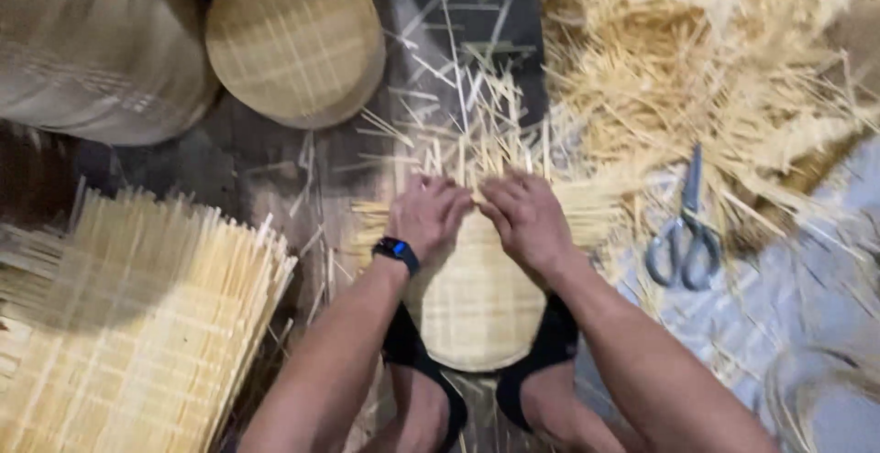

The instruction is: The person is weaving and trimming bamboo strips to create components for a circular bamboo basket or steamer.

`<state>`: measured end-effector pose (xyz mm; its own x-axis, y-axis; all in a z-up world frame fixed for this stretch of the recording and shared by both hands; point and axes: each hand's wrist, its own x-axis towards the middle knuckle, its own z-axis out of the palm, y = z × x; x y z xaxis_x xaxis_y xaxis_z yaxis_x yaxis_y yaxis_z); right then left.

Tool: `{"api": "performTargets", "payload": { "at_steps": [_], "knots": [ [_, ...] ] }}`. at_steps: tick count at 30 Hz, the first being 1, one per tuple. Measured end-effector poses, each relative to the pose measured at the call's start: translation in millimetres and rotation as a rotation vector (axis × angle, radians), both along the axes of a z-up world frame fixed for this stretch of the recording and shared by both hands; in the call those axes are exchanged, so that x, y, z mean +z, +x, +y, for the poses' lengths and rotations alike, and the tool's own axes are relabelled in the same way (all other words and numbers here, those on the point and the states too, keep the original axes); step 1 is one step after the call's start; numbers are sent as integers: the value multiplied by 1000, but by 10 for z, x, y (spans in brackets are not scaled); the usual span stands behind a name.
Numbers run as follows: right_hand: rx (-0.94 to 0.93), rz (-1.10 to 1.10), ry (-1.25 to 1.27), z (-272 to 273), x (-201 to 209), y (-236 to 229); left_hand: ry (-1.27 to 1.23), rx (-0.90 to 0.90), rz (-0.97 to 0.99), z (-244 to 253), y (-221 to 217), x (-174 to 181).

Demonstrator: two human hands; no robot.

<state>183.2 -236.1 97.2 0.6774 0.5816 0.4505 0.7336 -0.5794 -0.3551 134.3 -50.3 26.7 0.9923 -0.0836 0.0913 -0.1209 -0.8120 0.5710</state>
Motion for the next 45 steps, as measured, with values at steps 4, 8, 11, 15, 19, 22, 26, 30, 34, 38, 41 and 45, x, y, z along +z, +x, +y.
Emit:
{"api": "performTargets", "payload": {
  "at_steps": [4, 8, 11, 15, 19, 22, 26, 30, 34, 38, 41, 45],
  "knots": [
    [42, 408, 19, -74, -403, 148, -188, 75, 145, -3, 113, -133],
    [-141, 767, -3, -77, -385, 160, -210, 165, 407, -29, 240, -55],
    [-202, 911, 32, -79, -287, 150, -297, 177, 454, -17, 260, -176],
    [-86, 58, 130, -90, -133, -46, -464, 215, 604, 60, 382, -398],
    [-490, 598, -190, -111, -304, -241, -684, 165, 472, 35, 280, -769],
    [-621, 908, -302, -55, -405, 9, -760, 170, 500, 63, 365, -861],
    [-614, 1042, -294, -158, -586, 12, -714, 233, 544, 78, 310, -744],
    [-601, 1089, -304, -216, -671, 38, -593, 379, 62, -26, 61, -55],
    [-566, 1115, -267, -252, -750, 47, 65, 356, -108, 112, -277, -647],
    [-574, 1040, -242, -280, -858, 28, -286, 405, 430, 241, -206, -892],
    [-546, 1011, -175, -361, -1024, 19, -411, 422, 455, 276, -117, -904],
    [-422, 968, 185, -647, -1193, 87, -581, 291, 218, 307, -165, -865]
  ]
}}
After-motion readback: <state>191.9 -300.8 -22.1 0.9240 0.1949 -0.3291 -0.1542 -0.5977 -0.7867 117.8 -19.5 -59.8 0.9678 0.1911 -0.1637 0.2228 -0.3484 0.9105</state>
